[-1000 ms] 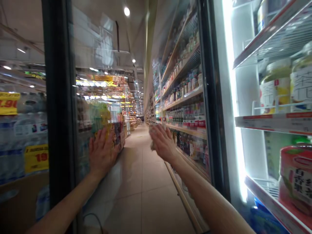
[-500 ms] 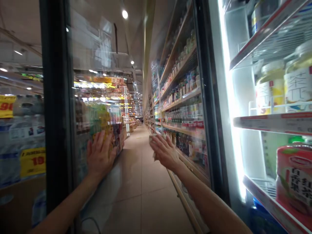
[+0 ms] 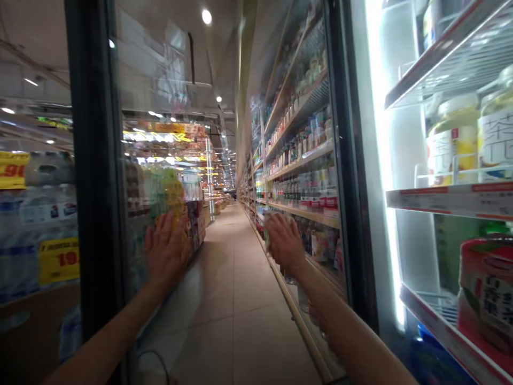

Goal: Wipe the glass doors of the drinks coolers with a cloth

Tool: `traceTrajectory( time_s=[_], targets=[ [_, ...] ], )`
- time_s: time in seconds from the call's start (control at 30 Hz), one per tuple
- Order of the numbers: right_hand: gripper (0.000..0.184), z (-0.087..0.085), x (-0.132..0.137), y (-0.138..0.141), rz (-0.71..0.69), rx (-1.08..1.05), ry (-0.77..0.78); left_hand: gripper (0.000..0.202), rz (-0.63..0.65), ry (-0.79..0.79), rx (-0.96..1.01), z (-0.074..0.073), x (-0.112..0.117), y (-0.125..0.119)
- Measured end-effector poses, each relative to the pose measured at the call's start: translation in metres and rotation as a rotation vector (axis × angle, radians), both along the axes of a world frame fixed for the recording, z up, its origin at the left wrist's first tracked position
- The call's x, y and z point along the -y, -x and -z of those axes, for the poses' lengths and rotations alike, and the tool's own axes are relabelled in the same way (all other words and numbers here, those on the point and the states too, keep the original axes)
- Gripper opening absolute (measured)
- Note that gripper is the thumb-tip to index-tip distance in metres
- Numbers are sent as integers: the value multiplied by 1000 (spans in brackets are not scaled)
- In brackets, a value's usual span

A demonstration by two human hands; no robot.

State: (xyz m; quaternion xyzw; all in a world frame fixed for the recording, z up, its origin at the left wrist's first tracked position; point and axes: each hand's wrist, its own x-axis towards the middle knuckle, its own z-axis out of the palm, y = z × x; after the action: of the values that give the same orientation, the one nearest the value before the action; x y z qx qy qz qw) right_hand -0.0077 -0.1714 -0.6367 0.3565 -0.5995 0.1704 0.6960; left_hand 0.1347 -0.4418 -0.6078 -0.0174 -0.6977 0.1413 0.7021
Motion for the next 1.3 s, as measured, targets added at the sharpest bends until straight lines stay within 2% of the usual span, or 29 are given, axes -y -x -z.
traceTrajectory(
  time_s=[0.07, 0.1, 0.13, 0.17, 0.2, 0.33, 0.37, 0.4, 0.43, 0.53, 0.57, 0.6, 0.63, 0.67, 0.77, 0.8, 0.83, 0.87, 1.0, 1.03, 1.07, 1.1, 1.2, 1.23, 1.27, 1.3],
  targets=[
    [46, -13, -18, 16, 18, 95, 369, 57, -5, -3, 3, 0, -1, 0],
    [47, -19, -22, 20, 10, 133, 503, 57, -5, -8, 8, 0, -2, 0],
    [48, -23, -21, 21, -1, 160, 565, 57, -3, -15, 15, 0, -2, -1],
    [49, -24, -15, 18, -13, 169, 543, 56, 1, -22, 20, 0, -2, -1],
    [49, -22, -5, 12, -24, 158, 447, 56, 4, -26, 24, 0, -2, -1],
    [51, -1, 29, -16, -56, -16, -199, 55, 4, -27, 26, 0, 0, -2],
    [50, 2, 28, -16, -52, -37, -264, 55, 6, -26, 25, 0, 0, -2],
    [49, 2, 22, -12, -38, -34, -245, 56, 12, -26, 25, 0, 0, -2],
    [48, -1, 13, -6, -19, -4, -144, 56, 20, -27, 27, 0, -1, -2],
    [46, -20, -13, 16, 1, 124, 390, 56, 30, -31, 31, 0, -2, -2],
    [46, -26, -16, 20, -9, 154, 518, 56, 24, -32, 31, 0, -2, -2],
    [47, -30, -15, 20, -22, 167, 571, 56, 17, -31, 30, 0, -3, -2],
    [48, -31, -10, 16, -34, 165, 538, 56, 10, -28, 26, 0, -3, -2],
    [48, -29, -2, 10, -45, 147, 427, 56, 7, -22, 22, 0, -2, -2],
    [47, -12, 18, -7, -59, 40, -74, 55, 11, -11, 19, 0, -1, -2],
    [46, -7, 18, -8, -53, 12, -182, 55, 11, -15, 23, -1, -1, -1],
    [46, -4, 14, -7, -39, 0, -215, 55, 12, -21, 29, -1, 0, -1],
    [45, -3, 7, -2, -17, 11, -166, 55, 15, -27, 36, 0, 0, -1],
    [47, -15, -19, 20, 41, 155, 436, 54, 23, -27, 37, 0, 0, 0],
    [48, -17, -17, 19, 35, 162, 502, 54, 18, -24, 32, 0, 0, 0],
    [48, -17, -11, 16, 23, 148, 487, 55, 8, -20, 27, 0, 0, 0],
    [47, -14, -2, 10, 8, 116, 397, 55, -1, -15, 21, 0, 0, 0],
    [43, 2, 25, -11, -32, -17, -67, 56, -15, -3, 9, 0, 0, 0],
    [43, 7, 27, -14, -38, -50, -175, 56, -16, 3, 6, 0, 0, -1],
    [44, 9, 24, -13, -35, -59, -216, 57, -17, 8, 3, -1, 0, -1],
    [44, 9, 16, -8, -23, -46, -181, 57, -18, 15, -2, -1, 0, -1]
  ],
)
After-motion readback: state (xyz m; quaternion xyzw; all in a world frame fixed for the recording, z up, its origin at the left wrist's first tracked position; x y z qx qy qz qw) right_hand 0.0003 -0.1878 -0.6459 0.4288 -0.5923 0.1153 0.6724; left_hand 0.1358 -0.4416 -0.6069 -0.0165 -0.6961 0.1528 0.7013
